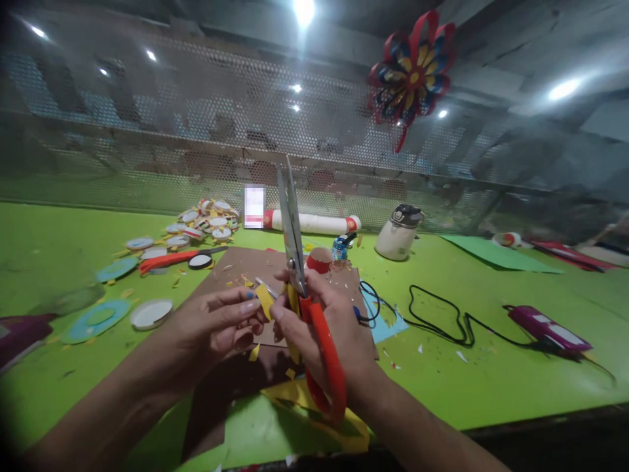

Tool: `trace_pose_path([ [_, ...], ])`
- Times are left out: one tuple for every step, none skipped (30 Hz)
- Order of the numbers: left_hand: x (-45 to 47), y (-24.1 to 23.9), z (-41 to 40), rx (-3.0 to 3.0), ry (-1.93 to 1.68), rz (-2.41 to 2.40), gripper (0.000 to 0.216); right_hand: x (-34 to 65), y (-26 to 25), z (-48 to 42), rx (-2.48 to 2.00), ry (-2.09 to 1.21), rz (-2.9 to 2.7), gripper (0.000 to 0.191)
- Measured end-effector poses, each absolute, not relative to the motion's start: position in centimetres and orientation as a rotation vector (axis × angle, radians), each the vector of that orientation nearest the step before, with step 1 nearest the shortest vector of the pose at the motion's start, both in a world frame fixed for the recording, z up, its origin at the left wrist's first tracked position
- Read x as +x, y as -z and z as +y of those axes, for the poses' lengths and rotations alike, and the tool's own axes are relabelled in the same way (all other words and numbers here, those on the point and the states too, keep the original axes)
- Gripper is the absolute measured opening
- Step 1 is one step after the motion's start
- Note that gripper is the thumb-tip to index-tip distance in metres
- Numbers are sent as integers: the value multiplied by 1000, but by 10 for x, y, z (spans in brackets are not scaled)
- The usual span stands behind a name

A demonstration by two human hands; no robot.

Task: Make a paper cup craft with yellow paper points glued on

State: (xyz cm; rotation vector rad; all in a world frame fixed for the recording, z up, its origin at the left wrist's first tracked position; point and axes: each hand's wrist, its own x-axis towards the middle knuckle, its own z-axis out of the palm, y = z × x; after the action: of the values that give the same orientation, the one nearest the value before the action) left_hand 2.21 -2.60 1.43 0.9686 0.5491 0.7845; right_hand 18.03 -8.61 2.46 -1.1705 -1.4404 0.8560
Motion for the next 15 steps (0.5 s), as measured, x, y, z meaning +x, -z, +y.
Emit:
trace_pose_path([
  [23,-12,-26,978,-784,548,12,179,-24,-84,-1159,-855,-1443,33],
  [24,-11,-26,992,-789,555,12,179,-24,-83,-1153,-846,-1450,32],
  [25,-10,-26,1001,-796,574,13,178,-24,-81,-1150,-828,-1462,31],
  [25,-10,-26,1009,-798,604,13,177,-24,-80,-1155,-800,-1473,30],
  [25,-10,-26,1017,-805,634,13,176,-25,-80,-1172,-770,-1481,29],
  [24,-11,-25,1030,-821,662,13,176,-26,-79,-1197,-751,-1485,29],
  [23,-11,-24,1044,-852,684,13,176,-27,-80,-1235,-747,-1492,29],
  [21,-13,-23,1054,-891,704,13,177,-28,-81,-1282,-754,-1505,29],
  [19,-14,-21,1056,-939,723,13,178,-29,-84,-1336,-764,-1528,27],
  [16,-16,-19,1042,-987,738,13,179,-29,-88,-1390,-765,-1557,27],
  [13,-17,-17,1010,-1034,745,13,181,-29,-93,-1436,-748,-1593,27],
  [11,-19,-15,967,-1077,744,12,183,-28,-98,-1456,-705,-1626,29],
  [8,-21,-13,922,-1117,735,11,185,-27,-104,-1460,-630,-1643,30],
  [6,-22,-12,880,-1152,723,9,187,-24,-110,-1462,-521,-1657,31],
  [5,-23,-11,847,-1183,709,7,189,-21,-116,-1461,-421,-1662,32],
])
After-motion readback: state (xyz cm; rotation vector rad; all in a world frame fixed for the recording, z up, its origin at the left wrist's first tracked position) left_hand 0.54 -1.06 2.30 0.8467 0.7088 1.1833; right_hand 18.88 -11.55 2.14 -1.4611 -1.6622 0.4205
